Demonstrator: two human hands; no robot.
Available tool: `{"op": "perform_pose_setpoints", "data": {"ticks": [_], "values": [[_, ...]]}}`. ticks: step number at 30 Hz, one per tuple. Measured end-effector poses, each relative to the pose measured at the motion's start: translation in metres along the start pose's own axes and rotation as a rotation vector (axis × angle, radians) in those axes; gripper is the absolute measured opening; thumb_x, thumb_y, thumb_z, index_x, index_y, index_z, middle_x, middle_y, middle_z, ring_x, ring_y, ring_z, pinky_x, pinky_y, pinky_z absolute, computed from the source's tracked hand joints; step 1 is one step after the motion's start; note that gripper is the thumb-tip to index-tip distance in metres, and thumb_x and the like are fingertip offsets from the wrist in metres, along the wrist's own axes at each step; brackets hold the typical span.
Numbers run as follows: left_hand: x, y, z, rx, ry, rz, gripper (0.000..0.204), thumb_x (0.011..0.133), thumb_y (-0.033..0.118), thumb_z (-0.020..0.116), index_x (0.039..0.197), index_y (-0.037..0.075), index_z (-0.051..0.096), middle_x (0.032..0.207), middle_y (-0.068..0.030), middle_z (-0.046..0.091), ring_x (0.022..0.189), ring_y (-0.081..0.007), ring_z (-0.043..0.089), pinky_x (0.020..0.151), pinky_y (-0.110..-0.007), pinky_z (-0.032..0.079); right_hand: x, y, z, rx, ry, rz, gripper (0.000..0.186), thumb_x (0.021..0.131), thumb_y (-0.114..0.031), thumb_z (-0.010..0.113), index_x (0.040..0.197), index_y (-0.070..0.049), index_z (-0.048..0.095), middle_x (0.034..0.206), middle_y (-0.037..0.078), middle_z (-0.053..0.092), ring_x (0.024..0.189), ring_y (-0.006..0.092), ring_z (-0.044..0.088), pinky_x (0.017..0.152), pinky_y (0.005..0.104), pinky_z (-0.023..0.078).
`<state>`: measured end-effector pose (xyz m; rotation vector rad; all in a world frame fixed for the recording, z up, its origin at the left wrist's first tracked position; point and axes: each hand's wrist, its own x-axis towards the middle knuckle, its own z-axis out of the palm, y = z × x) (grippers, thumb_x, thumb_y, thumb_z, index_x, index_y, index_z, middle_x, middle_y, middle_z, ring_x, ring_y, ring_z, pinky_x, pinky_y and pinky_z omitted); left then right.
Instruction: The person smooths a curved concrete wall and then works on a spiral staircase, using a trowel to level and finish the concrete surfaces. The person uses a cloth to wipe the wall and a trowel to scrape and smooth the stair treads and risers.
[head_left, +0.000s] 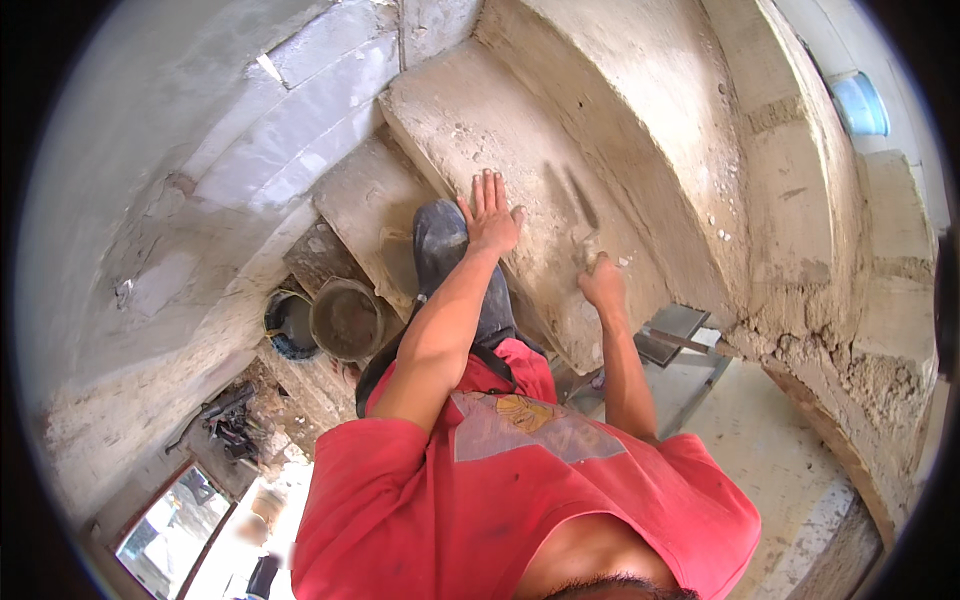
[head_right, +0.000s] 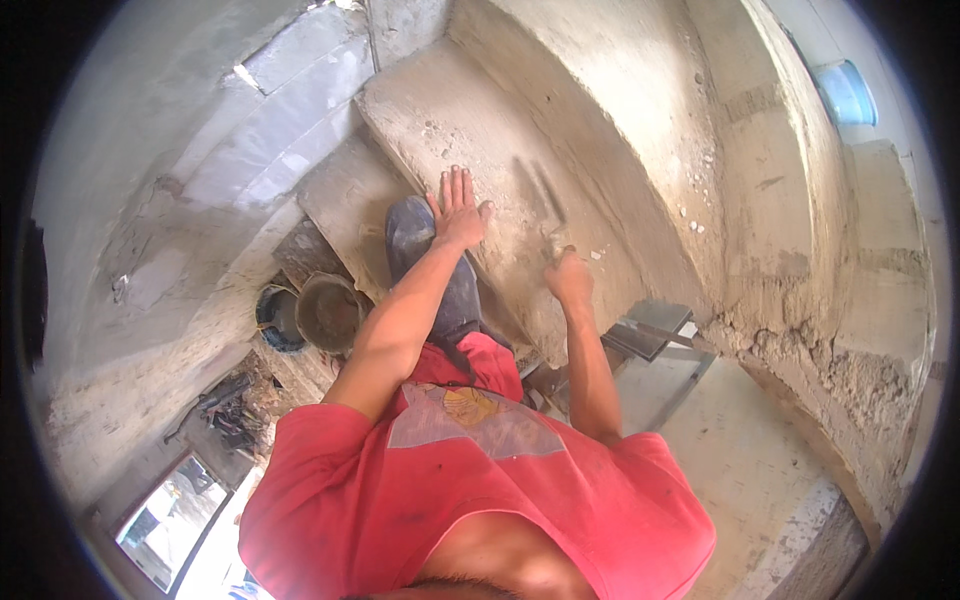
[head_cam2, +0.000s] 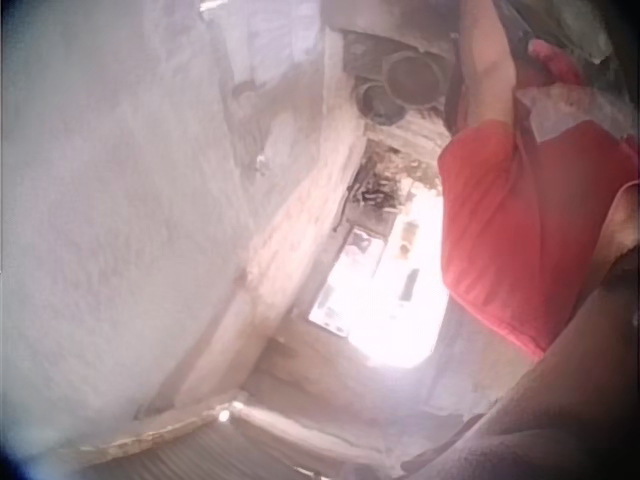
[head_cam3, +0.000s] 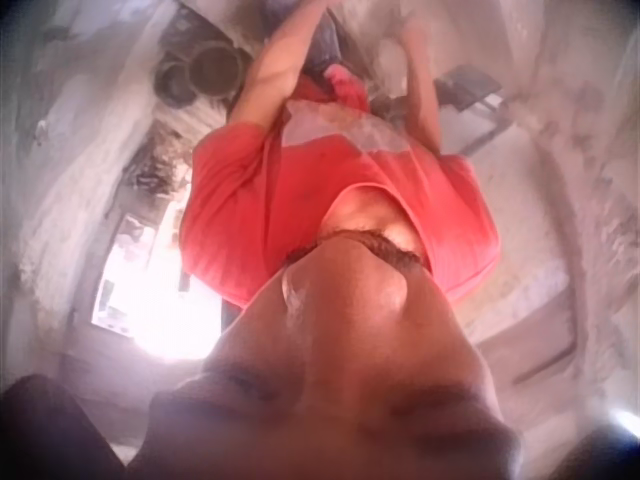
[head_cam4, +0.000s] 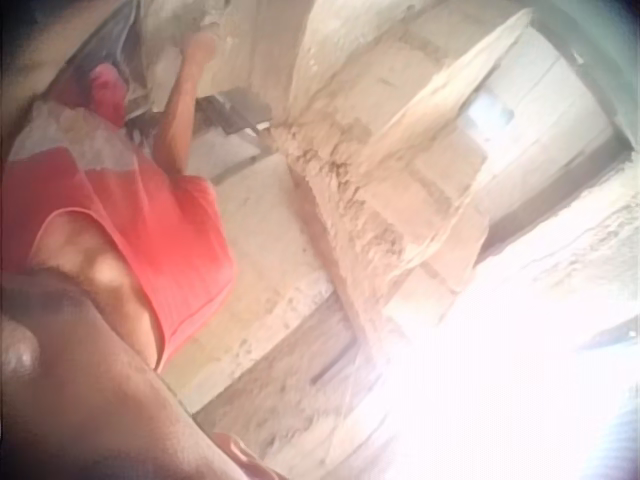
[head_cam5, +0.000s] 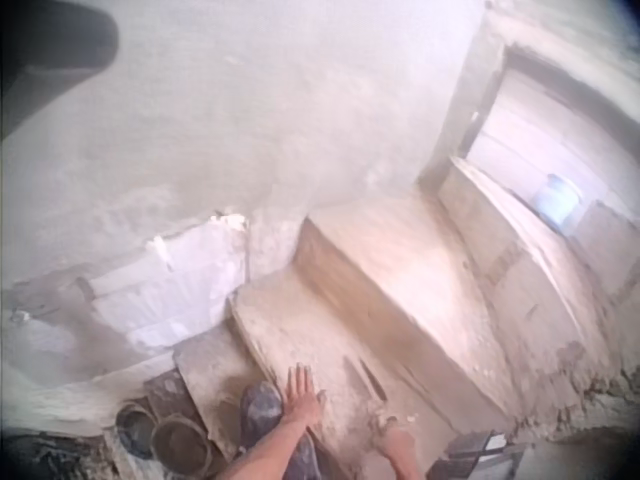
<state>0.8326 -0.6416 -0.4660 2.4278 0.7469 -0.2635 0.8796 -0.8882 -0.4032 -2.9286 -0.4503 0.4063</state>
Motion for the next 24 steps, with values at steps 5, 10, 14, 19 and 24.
{"op": "perform_pose_setpoints", "data": {"ticks": [5, 10, 14, 19, 24], "values": [[0.003, 0.001, 0.002, 0.008, -0.002, -0.010, 0.089, 0.111, 0.054, 0.038, 0.171, 0.008, -0.009, 0.179, -0.0099, -0.018, 0.165, -0.0320, -0.017, 0.130, -0.064, -0.005, -0.034, 0.021, 0.003, -0.017, 0.017, 0.109, 0.043, 0.085, -0.023, 0.069, 0.118, 0.003, 0.063, 0.103, 0.034, 0.073, 0.100, 0.0509, 0.073, 0.089, 0.0587, 0.057], [-0.004, 0.006, 0.006, 0.020, 0.021, 0.003, 0.091, 0.111, 0.054, 0.040, 0.170, 0.002, -0.006, 0.179, -0.0156, -0.015, 0.164, -0.0353, -0.017, 0.130, -0.064, -0.005, -0.079, 0.035, 0.007, -0.060, -0.122, 0.055, 0.044, 0.085, -0.023, 0.070, 0.118, 0.004, 0.062, 0.103, 0.034, 0.073, 0.099, 0.0512, 0.073, 0.087, 0.0583, 0.058], [-0.035, 0.019, 0.025, 0.091, 0.041, 0.144, 0.092, 0.110, 0.055, 0.041, 0.170, -0.001, -0.002, 0.179, -0.0205, -0.008, 0.165, -0.0378, -0.010, 0.131, -0.061, -0.004, -0.089, 0.063, 0.008, 0.016, 0.077, 0.322, 0.044, 0.085, -0.022, 0.071, 0.119, 0.004, 0.061, 0.101, 0.035, 0.073, 0.099, 0.0512, 0.073, 0.087, 0.0584, 0.058], [-0.055, 0.029, 0.044, 0.139, 0.042, 0.277, 0.097, 0.107, 0.059, 0.044, 0.169, -0.003, 0.003, 0.178, -0.0229, -0.004, 0.165, -0.0375, -0.007, 0.131, -0.062, -0.003, -0.106, 0.075, 0.018, -0.005, 0.049, 0.270, 0.044, 0.084, -0.020, 0.070, 0.119, 0.005, 0.060, 0.101, 0.036, 0.072, 0.100, 0.0515, 0.072, 0.088, 0.0593, 0.057], [-0.050, 0.027, 0.044, 0.111, 0.046, 0.266, 0.096, 0.107, 0.058, 0.047, 0.170, -0.002, 0.004, 0.179, -0.0212, -0.003, 0.166, -0.0349, -0.006, 0.132, -0.060, -0.002, -0.093, 0.057, 0.012, -0.034, 0.004, 0.152, 0.044, 0.084, -0.017, 0.068, 0.119, 0.007, 0.060, 0.099, 0.035, 0.073, 0.099, 0.0521, 0.072, 0.088, 0.0585, 0.058]]}}
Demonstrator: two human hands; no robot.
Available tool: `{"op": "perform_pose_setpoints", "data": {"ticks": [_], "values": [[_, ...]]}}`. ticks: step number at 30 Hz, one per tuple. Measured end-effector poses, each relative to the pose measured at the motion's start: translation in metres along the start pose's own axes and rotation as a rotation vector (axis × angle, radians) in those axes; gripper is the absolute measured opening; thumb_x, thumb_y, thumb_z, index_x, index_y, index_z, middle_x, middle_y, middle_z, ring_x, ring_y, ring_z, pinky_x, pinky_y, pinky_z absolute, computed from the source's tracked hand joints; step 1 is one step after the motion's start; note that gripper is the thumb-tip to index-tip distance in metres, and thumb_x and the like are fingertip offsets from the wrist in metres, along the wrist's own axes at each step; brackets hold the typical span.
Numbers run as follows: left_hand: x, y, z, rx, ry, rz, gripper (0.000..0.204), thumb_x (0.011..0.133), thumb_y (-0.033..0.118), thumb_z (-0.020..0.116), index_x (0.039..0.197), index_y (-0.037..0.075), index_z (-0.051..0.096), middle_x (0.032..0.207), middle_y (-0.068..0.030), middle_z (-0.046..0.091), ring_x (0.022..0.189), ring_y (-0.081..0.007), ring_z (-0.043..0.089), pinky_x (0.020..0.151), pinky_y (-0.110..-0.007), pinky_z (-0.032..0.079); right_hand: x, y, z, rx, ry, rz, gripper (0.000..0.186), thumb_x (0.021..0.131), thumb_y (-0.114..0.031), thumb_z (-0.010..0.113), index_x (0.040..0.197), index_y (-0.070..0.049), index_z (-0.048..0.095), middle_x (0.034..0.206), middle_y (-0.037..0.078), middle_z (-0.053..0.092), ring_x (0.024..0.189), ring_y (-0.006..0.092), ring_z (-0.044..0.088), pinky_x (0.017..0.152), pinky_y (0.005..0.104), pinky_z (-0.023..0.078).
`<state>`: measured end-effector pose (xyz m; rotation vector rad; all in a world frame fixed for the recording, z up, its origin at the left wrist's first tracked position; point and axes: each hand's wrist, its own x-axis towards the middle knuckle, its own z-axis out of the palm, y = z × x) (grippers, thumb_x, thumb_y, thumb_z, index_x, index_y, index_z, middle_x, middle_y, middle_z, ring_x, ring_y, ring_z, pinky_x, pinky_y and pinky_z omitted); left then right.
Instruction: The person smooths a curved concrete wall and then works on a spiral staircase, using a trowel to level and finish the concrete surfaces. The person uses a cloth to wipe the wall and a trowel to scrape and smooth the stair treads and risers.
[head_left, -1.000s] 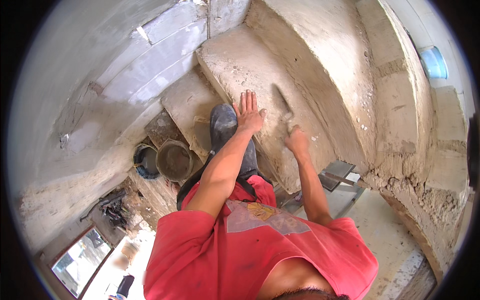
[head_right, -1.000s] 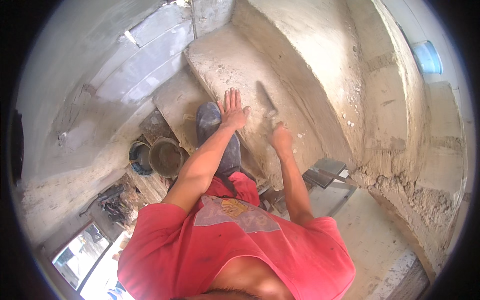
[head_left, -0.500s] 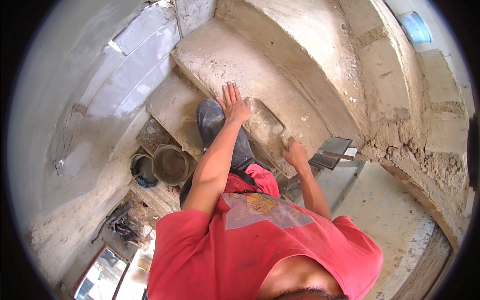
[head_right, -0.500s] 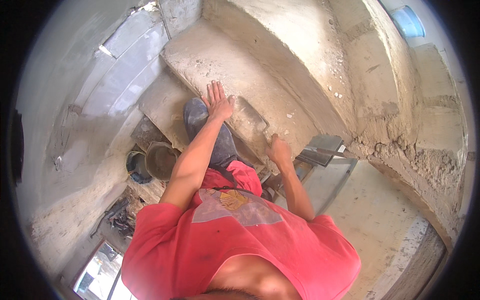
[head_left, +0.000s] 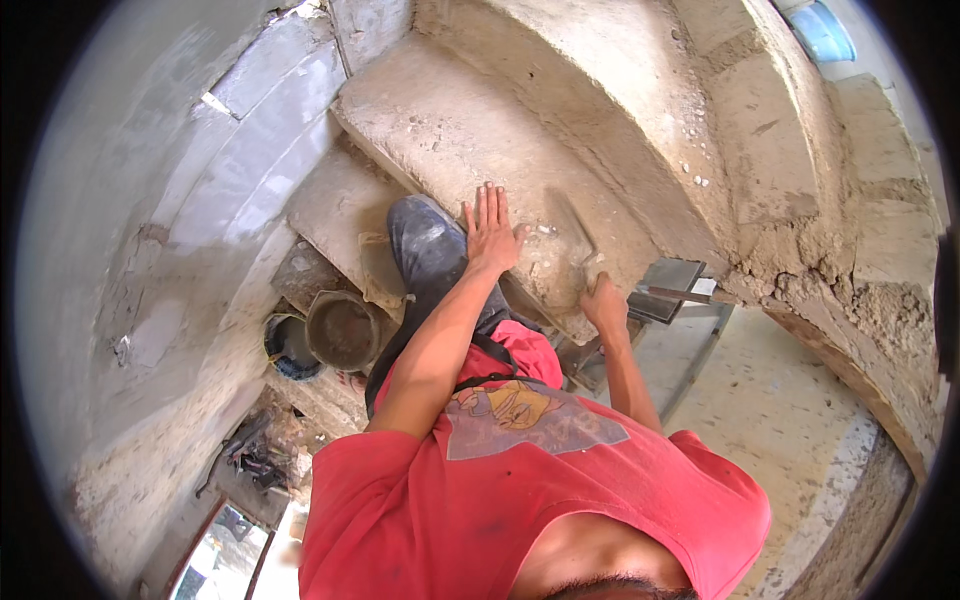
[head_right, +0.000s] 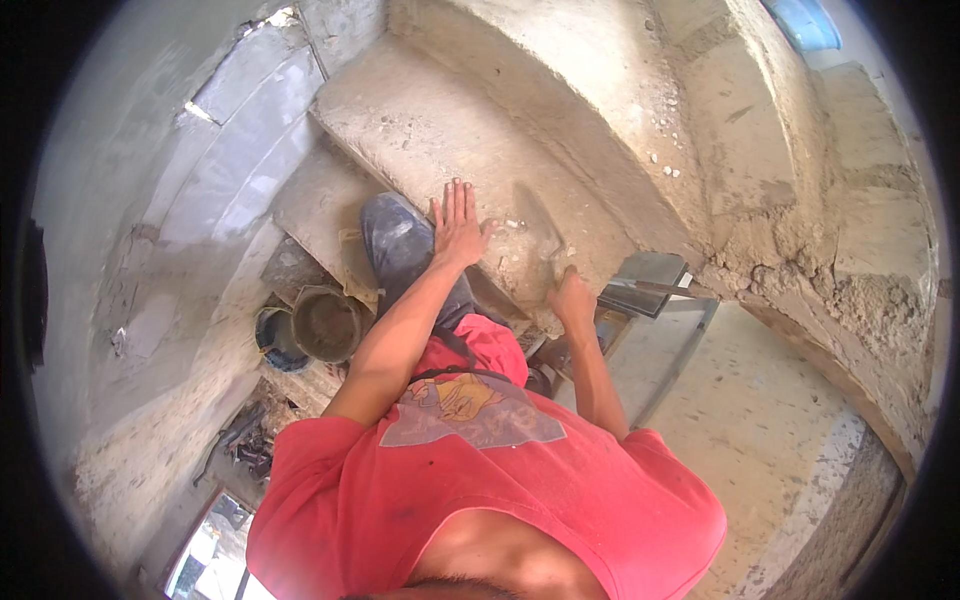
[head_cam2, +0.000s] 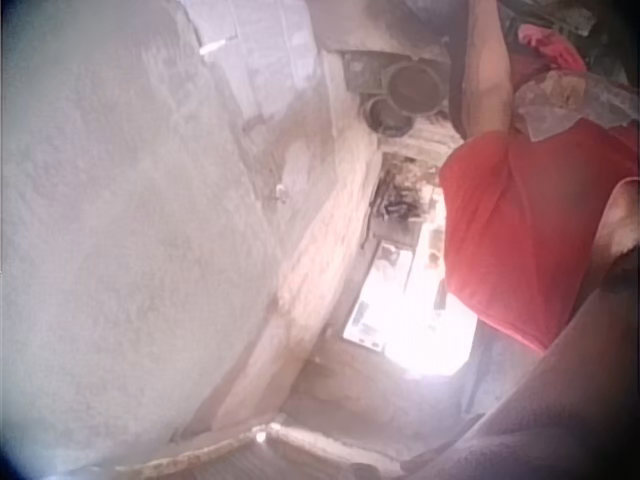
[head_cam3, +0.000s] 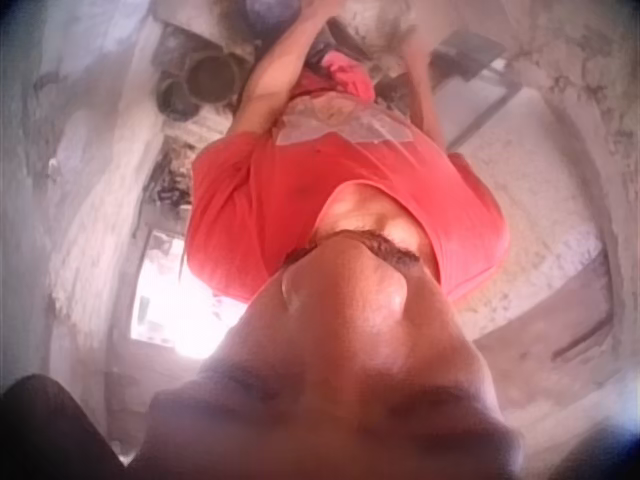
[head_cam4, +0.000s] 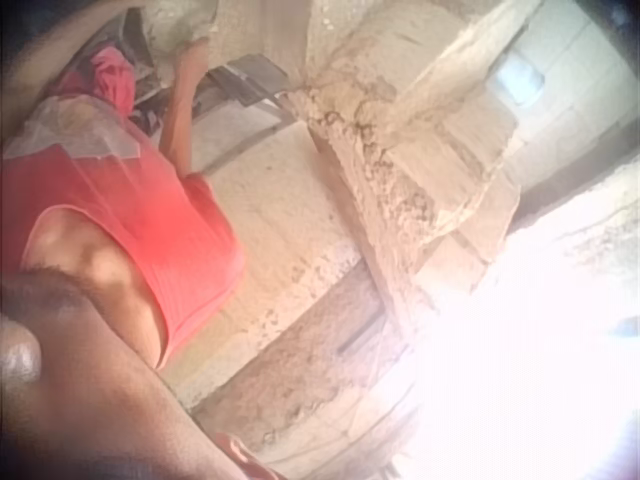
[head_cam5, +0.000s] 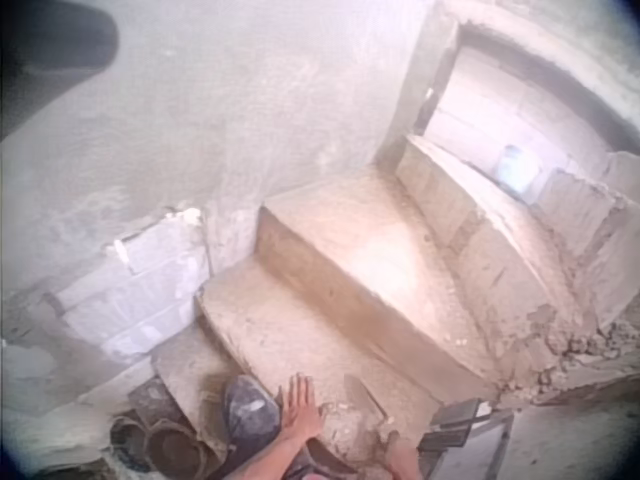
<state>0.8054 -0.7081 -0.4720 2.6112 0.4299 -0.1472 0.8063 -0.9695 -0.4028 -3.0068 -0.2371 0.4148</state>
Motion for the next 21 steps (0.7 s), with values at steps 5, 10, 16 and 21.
{"op": "perform_pose_setpoints", "data": {"ticks": [5, 10, 16, 21], "values": [[-0.001, -0.001, 0.000, -0.016, 0.006, 0.007, 0.095, 0.108, 0.055, 0.047, 0.170, -0.001, 0.004, 0.179, -0.0207, -0.002, 0.166, -0.0343, -0.005, 0.132, -0.059, -0.001, 0.030, -0.031, 0.001, 0.083, 0.054, 0.071, 0.042, 0.085, -0.021, 0.068, 0.116, 0.006, 0.062, 0.101, 0.036, 0.073, 0.097, 0.0538, 0.072, 0.088, 0.0602, 0.057], [-0.001, -0.005, 0.003, -0.086, 0.088, -0.046, 0.093, 0.108, 0.052, 0.050, 0.170, -0.001, 0.005, 0.179, -0.0212, -0.002, 0.166, -0.0360, -0.004, 0.132, -0.059, 0.000, 0.039, -0.051, 0.002, -0.007, -0.044, -0.135, 0.042, 0.084, -0.021, 0.068, 0.116, 0.007, 0.062, 0.100, 0.037, 0.072, 0.098, 0.0531, 0.072, 0.088, 0.0603, 0.057], [0.000, -0.006, -0.001, -0.087, 0.086, -0.138, 0.090, 0.108, 0.047, 0.050, 0.170, -0.001, 0.005, 0.179, -0.0212, -0.002, 0.166, -0.0371, -0.003, 0.132, -0.059, 0.000, 0.063, -0.074, -0.002, 0.015, 0.069, -0.066, 0.040, 0.084, -0.021, 0.069, 0.114, 0.005, 0.064, 0.098, 0.033, 0.074, 0.096, 0.0509, 0.074, 0.087, 0.0579, 0.059], [0.000, -0.007, -0.004, -0.106, 0.070, -0.142, 0.085, 0.110, 0.043, 0.046, 0.170, -0.002, 0.005, 0.179, -0.0202, 0.000, 0.166, -0.0363, -0.003, 0.132, -0.059, 0.001, 0.069, -0.079, 0.000, -0.081, -0.044, -0.176, 0.045, 0.086, -0.027, 0.070, 0.118, 0.004, 0.064, 0.106, 0.032, 0.074, 0.101, 0.0493, 0.073, 0.090, 0.0579, 0.058]]}}
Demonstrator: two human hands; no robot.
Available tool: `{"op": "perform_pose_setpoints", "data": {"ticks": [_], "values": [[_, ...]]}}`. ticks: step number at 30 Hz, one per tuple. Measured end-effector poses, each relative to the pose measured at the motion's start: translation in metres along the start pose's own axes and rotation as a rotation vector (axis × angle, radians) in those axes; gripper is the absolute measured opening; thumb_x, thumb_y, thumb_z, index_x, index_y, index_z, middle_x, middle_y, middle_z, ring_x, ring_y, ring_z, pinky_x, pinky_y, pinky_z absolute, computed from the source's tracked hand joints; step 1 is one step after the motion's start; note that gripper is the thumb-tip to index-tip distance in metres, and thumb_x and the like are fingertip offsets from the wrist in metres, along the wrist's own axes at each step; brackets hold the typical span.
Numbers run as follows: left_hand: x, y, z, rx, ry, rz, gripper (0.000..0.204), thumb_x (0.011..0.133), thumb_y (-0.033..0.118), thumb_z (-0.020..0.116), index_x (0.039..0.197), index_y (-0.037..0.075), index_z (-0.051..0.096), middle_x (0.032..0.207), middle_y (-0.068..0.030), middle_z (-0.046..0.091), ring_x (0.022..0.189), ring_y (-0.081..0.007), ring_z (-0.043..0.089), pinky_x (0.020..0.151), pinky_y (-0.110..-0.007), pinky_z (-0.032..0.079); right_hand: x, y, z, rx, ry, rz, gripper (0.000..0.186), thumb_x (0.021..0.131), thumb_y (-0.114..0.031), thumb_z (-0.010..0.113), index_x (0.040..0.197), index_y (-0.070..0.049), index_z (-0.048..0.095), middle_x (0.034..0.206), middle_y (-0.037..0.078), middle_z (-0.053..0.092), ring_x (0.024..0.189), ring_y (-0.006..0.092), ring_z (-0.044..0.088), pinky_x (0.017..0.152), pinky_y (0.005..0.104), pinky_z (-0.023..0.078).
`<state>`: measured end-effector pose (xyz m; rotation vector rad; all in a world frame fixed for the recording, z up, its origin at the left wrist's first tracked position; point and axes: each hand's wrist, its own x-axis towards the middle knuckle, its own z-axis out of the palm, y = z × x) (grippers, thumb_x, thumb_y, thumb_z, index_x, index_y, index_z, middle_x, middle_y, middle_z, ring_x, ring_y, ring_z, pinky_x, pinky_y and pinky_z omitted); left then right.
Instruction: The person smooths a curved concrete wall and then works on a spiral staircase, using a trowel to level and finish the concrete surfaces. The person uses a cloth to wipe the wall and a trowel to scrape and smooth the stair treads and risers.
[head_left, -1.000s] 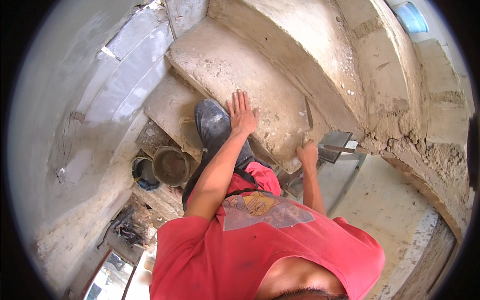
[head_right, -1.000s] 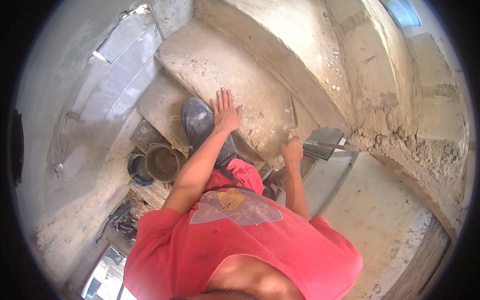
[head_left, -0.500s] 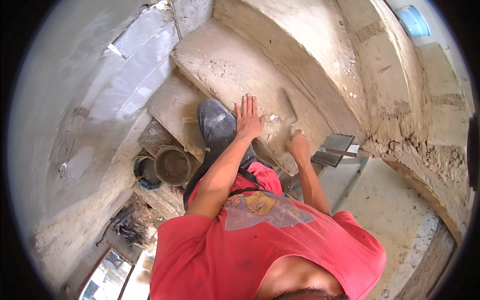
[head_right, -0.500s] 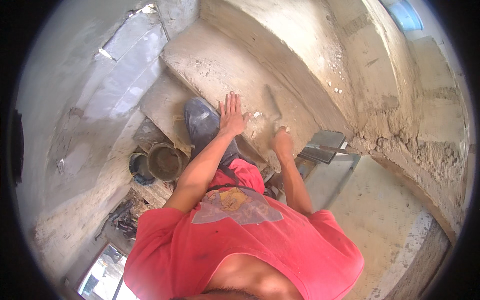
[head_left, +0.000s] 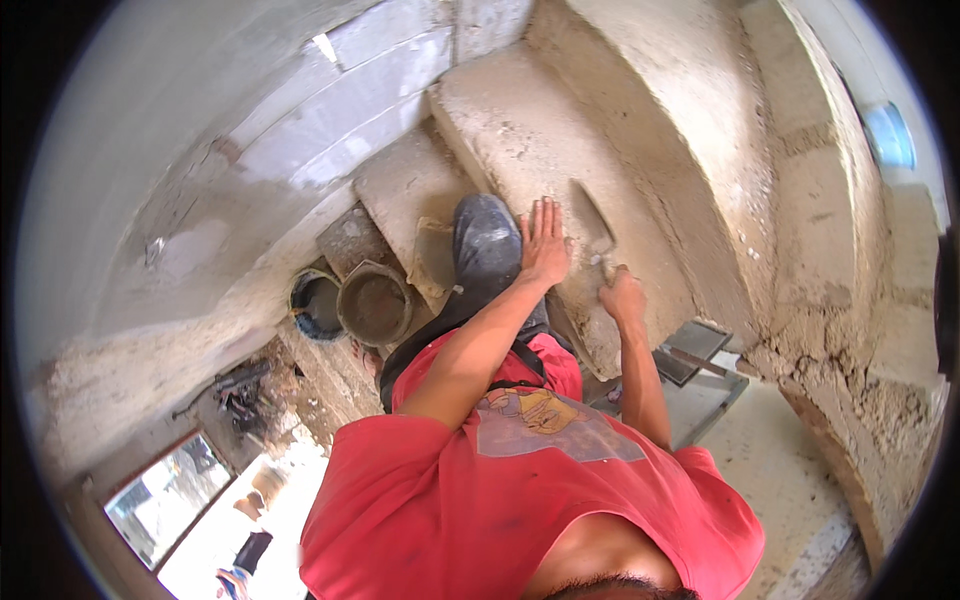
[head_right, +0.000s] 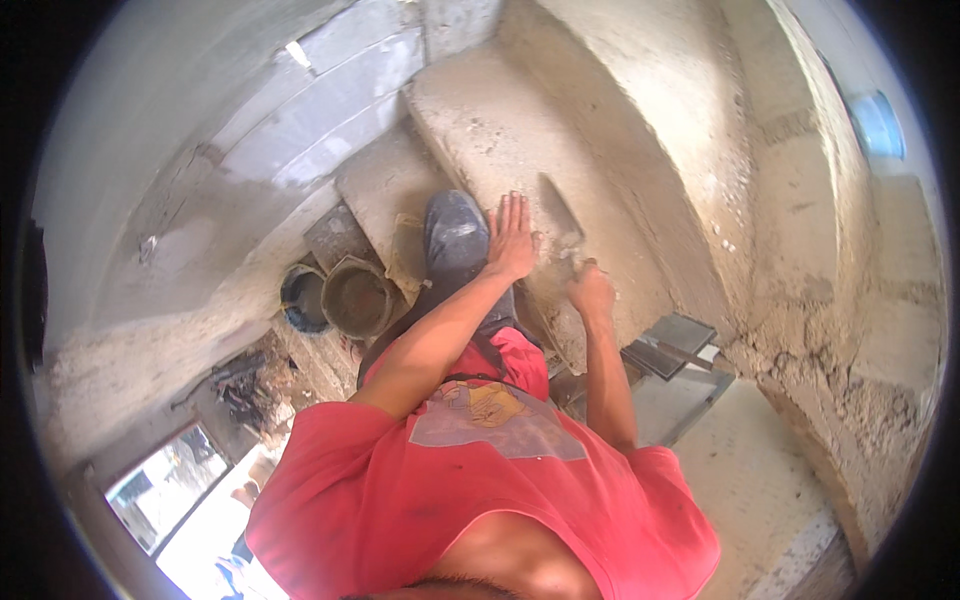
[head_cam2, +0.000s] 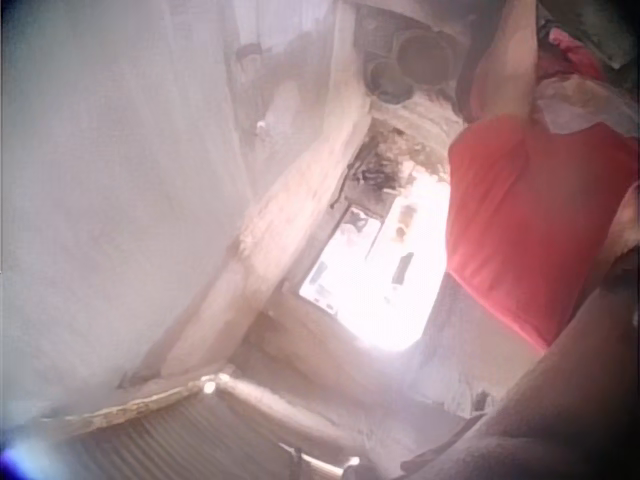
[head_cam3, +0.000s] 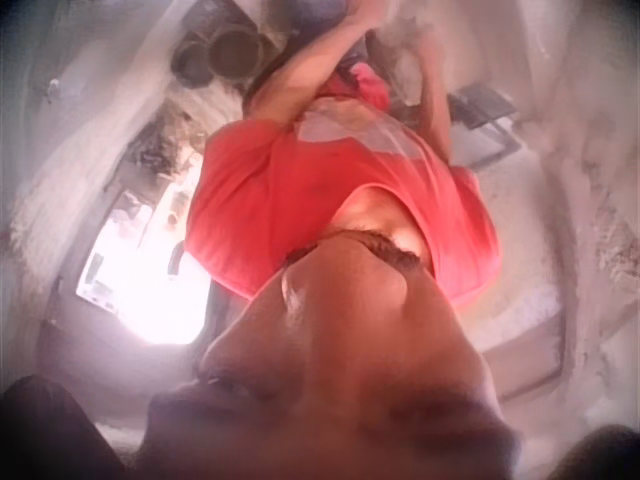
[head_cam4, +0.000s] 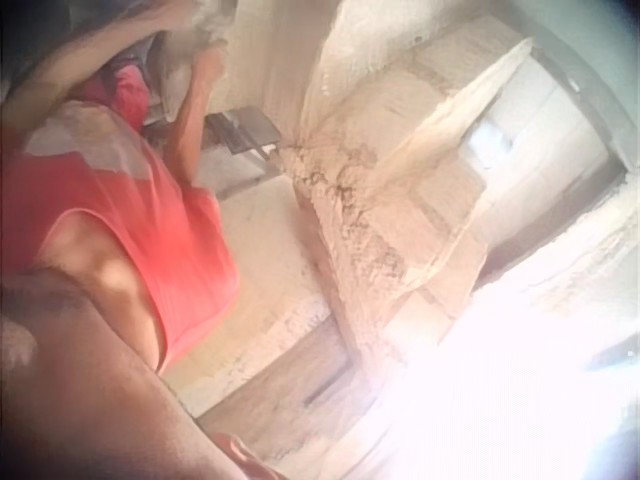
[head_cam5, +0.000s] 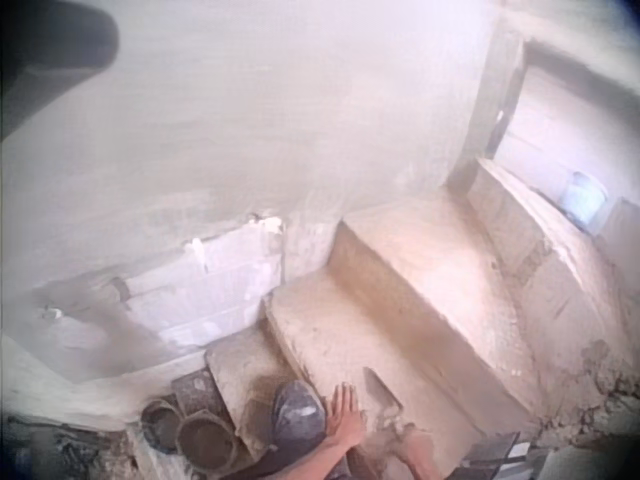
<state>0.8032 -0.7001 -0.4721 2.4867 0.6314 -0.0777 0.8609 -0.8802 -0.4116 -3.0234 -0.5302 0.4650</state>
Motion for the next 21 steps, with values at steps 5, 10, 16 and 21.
{"op": "perform_pose_setpoints", "data": {"ticks": [5, 10, 16, 21], "values": [[-0.001, -0.001, 0.011, -0.124, 0.052, -0.007, 0.083, 0.107, 0.036, 0.049, 0.168, -0.006, 0.012, 0.179, -0.0221, 0.005, 0.166, -0.0371, -0.001, 0.132, -0.060, 0.002, 0.017, 0.007, 0.014, 0.129, 0.080, 0.008, 0.054, 0.084, -0.029, 0.070, 0.126, 0.004, 0.064, 0.112, 0.033, 0.073, 0.109, 0.0516, 0.070, 0.093, 0.0568, 0.055], [-0.001, -0.001, 0.019, -0.287, 0.103, -0.018, 0.079, 0.097, 0.020, 0.054, 0.165, -0.008, 0.026, 0.176, -0.0232, 0.016, 0.165, -0.0409, 0.007, 0.134, -0.057, 0.005, 0.024, 0.030, 0.044, 0.138, 0.085, -0.100, 0.054, 0.084, -0.026, 0.073, 0.127, 0.007, 0.067, 0.116, 0.029, 0.075, 0.110, 0.0473, 0.072, 0.097, 0.0539, 0.056], [-0.003, 0.000, 0.035, -0.151, 0.195, 0.072, 0.084, 0.092, 0.024, 0.053, 0.164, -0.009, 0.026, 0.177, -0.0224, 0.015, 0.165, -0.0386, 0.007, 0.132, -0.061, 0.008, 0.035, 0.054, 0.062, 0.227, 0.096, -0.137, 0.067, 0.088, -0.044, 0.076, 0.119, 0.015, 0.066, 0.113, 0.035, 0.071, 0.105, 0.0505, 0.069, 0.094, 0.0558, 0.052], [0.003, -0.003, 0.039, -0.078, 0.121, 0.097, 0.088, 0.093, 0.028, 0.056, 0.165, -0.009, 0.022, 0.177, -0.0225, 0.013, 0.166, -0.0386, 0.005, 0.131, -0.061, 0.008, 0.028, 0.051, 0.061, 0.361, 0.109, -0.140, 0.062, 0.090, -0.039, 0.075, 0.121, 0.014, 0.067, 0.113, 0.034, 0.072, 0.104, 0.0489, 0.069, 0.094, 0.0539, 0.052]]}}
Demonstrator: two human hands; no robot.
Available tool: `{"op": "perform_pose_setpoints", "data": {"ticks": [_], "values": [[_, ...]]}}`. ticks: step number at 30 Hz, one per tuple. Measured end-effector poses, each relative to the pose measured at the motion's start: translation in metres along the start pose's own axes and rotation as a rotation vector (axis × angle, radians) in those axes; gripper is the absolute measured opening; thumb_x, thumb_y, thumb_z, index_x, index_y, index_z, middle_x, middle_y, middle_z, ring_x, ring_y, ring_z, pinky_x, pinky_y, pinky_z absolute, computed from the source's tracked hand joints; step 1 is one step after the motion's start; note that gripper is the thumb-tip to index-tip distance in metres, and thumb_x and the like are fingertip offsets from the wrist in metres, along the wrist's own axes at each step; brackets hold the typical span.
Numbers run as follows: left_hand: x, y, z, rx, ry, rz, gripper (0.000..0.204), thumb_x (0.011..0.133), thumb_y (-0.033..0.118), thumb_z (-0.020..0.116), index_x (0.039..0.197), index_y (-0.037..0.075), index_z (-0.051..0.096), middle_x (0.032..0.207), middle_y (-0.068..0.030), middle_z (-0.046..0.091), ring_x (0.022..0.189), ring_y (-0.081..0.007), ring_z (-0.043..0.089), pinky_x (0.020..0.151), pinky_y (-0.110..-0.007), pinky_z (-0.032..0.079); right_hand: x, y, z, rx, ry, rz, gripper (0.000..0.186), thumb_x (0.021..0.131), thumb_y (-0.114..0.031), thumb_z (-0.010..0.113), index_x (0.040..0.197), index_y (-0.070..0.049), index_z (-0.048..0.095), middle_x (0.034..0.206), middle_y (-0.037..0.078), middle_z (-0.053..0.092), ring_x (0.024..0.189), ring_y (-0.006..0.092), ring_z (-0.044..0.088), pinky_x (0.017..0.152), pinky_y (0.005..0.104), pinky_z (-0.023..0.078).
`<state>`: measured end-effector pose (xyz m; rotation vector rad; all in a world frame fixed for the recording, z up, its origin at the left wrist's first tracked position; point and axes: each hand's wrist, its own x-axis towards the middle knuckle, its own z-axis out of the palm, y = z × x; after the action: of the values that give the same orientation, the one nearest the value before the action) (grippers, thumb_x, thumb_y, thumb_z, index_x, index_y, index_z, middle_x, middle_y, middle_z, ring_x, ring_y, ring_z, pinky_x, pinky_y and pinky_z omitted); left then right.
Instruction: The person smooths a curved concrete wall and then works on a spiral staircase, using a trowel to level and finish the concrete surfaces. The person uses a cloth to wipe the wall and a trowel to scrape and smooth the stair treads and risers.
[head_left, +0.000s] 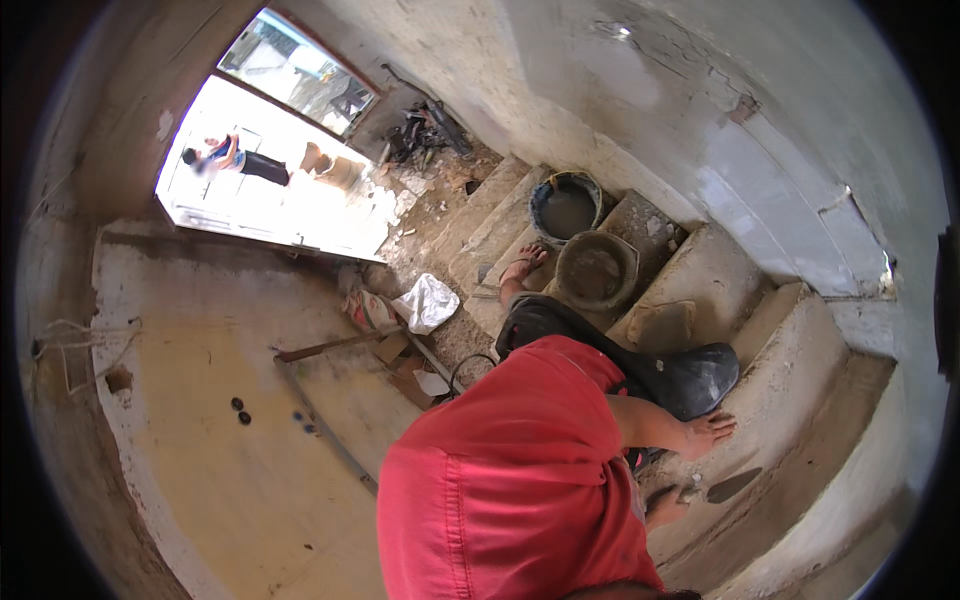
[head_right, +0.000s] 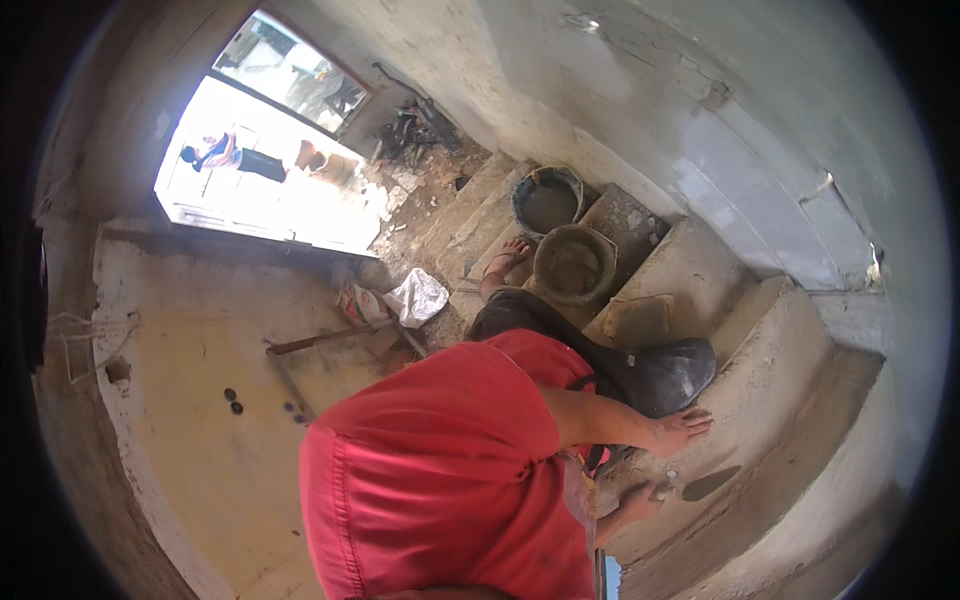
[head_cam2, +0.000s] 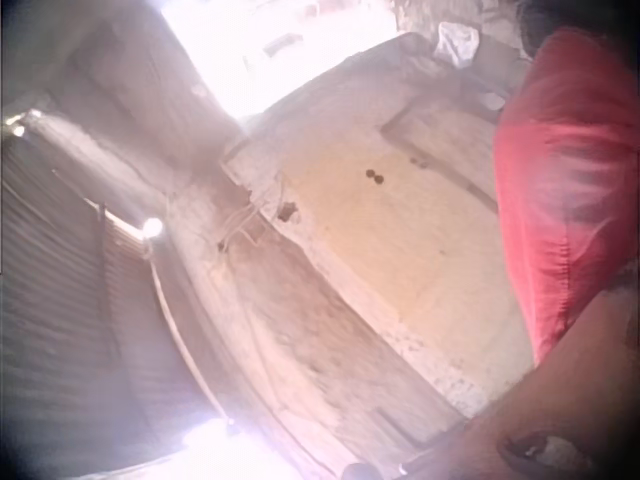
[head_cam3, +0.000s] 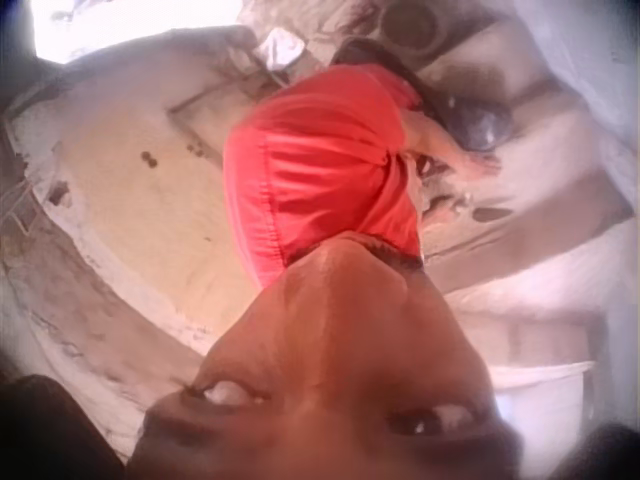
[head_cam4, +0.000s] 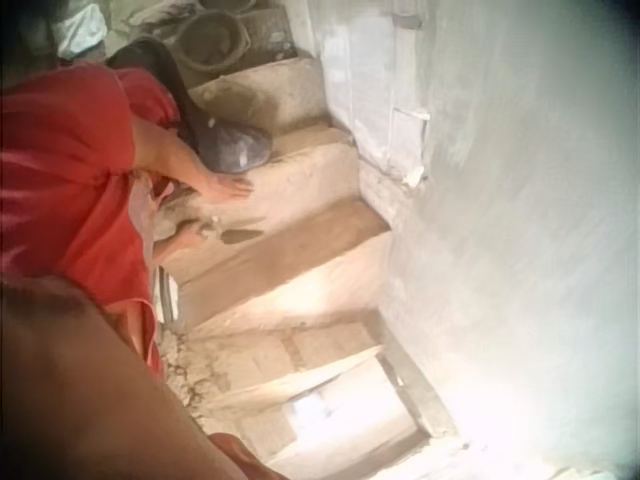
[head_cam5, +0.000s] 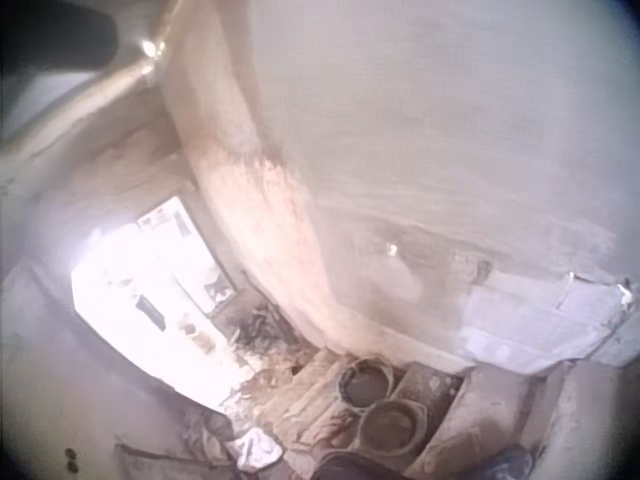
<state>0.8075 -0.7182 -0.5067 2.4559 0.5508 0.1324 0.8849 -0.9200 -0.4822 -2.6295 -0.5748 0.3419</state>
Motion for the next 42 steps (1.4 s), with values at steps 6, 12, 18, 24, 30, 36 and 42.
{"op": "perform_pose_setpoints", "data": {"ticks": [6, 12, 18, 24, 30, 36, 42], "values": [[0.002, -0.007, 0.008, 0.000, 0.017, 0.028, 0.091, 0.090, 0.029, 0.060, 0.165, -0.007, 0.024, 0.178, -0.0224, 0.012, 0.166, -0.0383, 0.004, 0.132, -0.060, 0.008, -0.003, -0.004, -0.003, 0.055, 0.024, -0.024, 0.064, 0.089, -0.038, 0.072, 0.125, 0.015, 0.066, 0.116, 0.035, 0.071, 0.106, 0.0488, 0.069, 0.096, 0.0545, 0.052], [-0.002, -0.005, 0.005, 0.016, 0.042, 0.014, 0.095, 0.087, 0.029, 0.064, 0.165, -0.007, 0.024, 0.178, -0.0223, 0.013, 0.166, -0.0358, 0.005, 0.133, -0.057, 0.007, -0.004, -0.004, -0.004, 0.064, -0.044, 0.061, 0.067, 0.090, -0.039, 0.073, 0.130, 0.014, 0.065, 0.123, 0.035, 0.071, 0.112, 0.0479, 0.069, 0.100, 0.0535, 0.052], [-0.006, -0.003, 0.011, 0.041, 0.118, 0.009, 0.092, 0.087, 0.026, 0.063, 0.165, -0.007, 0.025, 0.178, -0.0223, 0.014, 0.166, -0.0356, 0.006, 0.133, -0.057, 0.006, -0.004, -0.002, -0.002, 0.089, -0.030, 0.019, 0.063, 0.093, -0.034, 0.072, 0.135, 0.012, 0.064, 0.131, 0.032, 0.070, 0.118, 0.0451, 0.068, 0.104, 0.0507, 0.051], [-0.008, 0.004, 0.015, 0.010, 0.175, -0.010, 0.091, 0.088, 0.028, 0.061, 0.164, -0.009, 0.027, 0.176, -0.0243, 0.018, 0.166, -0.0382, 0.008, 0.132, -0.059, 0.007, -0.003, 0.006, -0.001, 0.099, -0.029, 0.022, 0.065, 0.093, -0.034, 0.073, 0.138, 0.012, 0.063, 0.132, 0.032, 0.069, 0.119, 0.0451, 0.068, 0.105, 0.0498, 0.051], [-0.009, 0.027, -0.015, -0.054, 0.183, -0.075, 0.082, 0.089, 0.031, 0.064, 0.152, -0.017, 0.045, 0.169, -0.0311, 0.031, 0.162, -0.0462, 0.015, 0.132, -0.061, 0.011, -0.010, -0.001, -0.002, 0.084, -0.007, 0.033, 0.068, 0.092, -0.038, 0.074, 0.135, 0.014, 0.063, 0.126, 0.034, 0.070, 0.115, 0.0475, 0.068, 0.101, 0.0518, 0.051], [0.041, 0.028, -0.030, -0.145, 0.276, -0.163, 0.081, 0.090, 0.030, 0.063, 0.153, -0.016, 0.043, 0.167, -0.0329, 0.031, 0.161, -0.0469, 0.016, 0.132, -0.060, 0.009, -0.012, 0.003, -0.003, 0.098, 0.015, 0.000, 0.063, 0.094, -0.037, 0.074, 0.132, 0.013, 0.065, 0.123, 0.034, 0.071, 0.111, 0.0466, 0.070, 0.099, 0.0511, 0.052], [0.092, 0.011, -0.028, -0.126, 0.396, -0.220, 0.079, 0.100, 0.032, 0.056, 0.160, -0.013, 0.032, 0.172, -0.0288, 0.023, 0.164, -0.0415, 0.010, 0.132, -0.060, 0.002, -0.011, 0.012, 0.003, 0.104, 0.020, -0.015, 0.063, 0.094, -0.037, 0.074, 0.133, 0.012, 0.065, 0.123, 0.033, 0.072, 0.110, 0.0466, 0.069, 0.099, 0.0509, 0.052]]}}
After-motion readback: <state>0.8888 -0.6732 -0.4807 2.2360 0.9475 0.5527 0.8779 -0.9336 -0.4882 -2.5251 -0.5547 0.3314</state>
